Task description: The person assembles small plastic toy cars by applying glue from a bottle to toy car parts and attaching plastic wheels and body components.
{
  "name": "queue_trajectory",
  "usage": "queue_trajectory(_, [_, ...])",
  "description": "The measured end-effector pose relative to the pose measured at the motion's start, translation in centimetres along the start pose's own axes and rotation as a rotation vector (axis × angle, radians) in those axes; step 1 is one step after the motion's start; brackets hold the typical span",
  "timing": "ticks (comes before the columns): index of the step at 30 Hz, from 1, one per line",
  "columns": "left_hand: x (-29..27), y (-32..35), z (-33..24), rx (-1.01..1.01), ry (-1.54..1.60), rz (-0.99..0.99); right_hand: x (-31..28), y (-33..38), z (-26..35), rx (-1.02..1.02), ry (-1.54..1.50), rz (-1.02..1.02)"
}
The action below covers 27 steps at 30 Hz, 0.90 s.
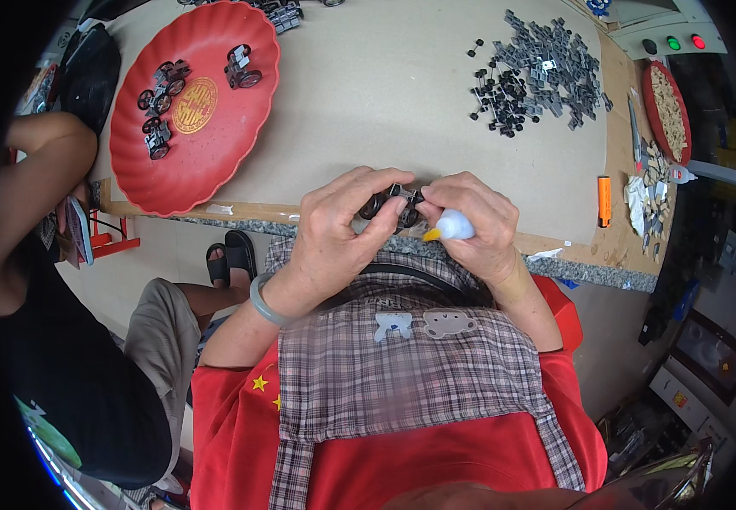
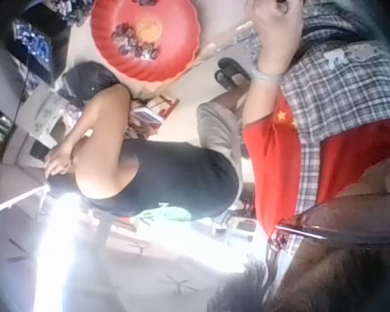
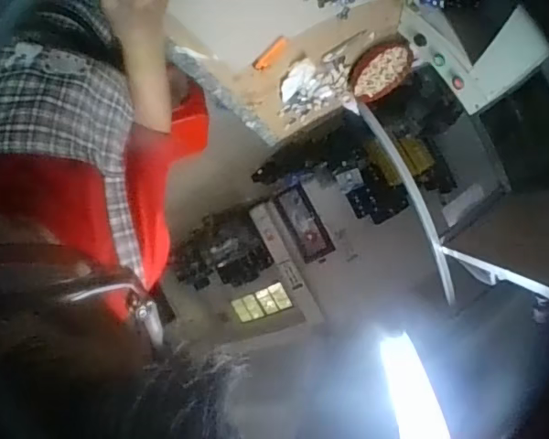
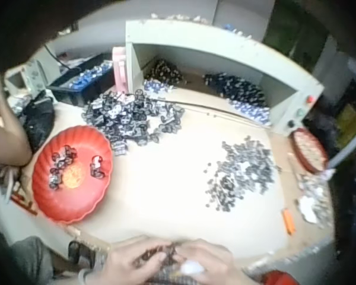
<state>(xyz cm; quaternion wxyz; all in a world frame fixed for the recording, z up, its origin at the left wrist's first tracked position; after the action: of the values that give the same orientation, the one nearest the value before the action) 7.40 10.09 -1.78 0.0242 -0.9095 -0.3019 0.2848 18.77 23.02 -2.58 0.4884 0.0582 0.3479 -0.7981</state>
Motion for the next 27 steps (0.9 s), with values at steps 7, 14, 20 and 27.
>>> queue_trajectory(7, [0.1, 0.0, -0.2, -0.013, 0.022, 0.005, -0.4, 0.0, -0.2, 0.096, -0.103, 0.026])
queue_trajectory(14, [0.5, 0.1, 0.2, 0.040, 0.084, 0.010, -0.2, 1.0, -1.4, 0.753, -0.798, 0.025])
queue_trajectory(20, [0.4, 0.1, -0.1, 0.079, 0.098, 0.066, 0.1, 1.7, -2.2, 0.680, -0.798, 0.036])
queue_trajectory(27, [0.7, 0.3, -0.5, 0.131, 0.073, 0.029, 0.3, 2.1, -2.3, 0.617, -0.874, 0.019])
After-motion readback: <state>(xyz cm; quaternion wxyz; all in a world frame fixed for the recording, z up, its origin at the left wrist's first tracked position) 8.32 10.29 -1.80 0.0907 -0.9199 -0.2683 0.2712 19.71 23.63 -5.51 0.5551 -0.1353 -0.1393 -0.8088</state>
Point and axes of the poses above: each hand's wrist, its own y-axis away from the middle knuckle, its own x-axis out of the palm, z = x × y, the point moved 3 cm from there along -y, towards the middle knuckle, and after that the axes turned 9 degrees about -y, right-handed, at the moved point
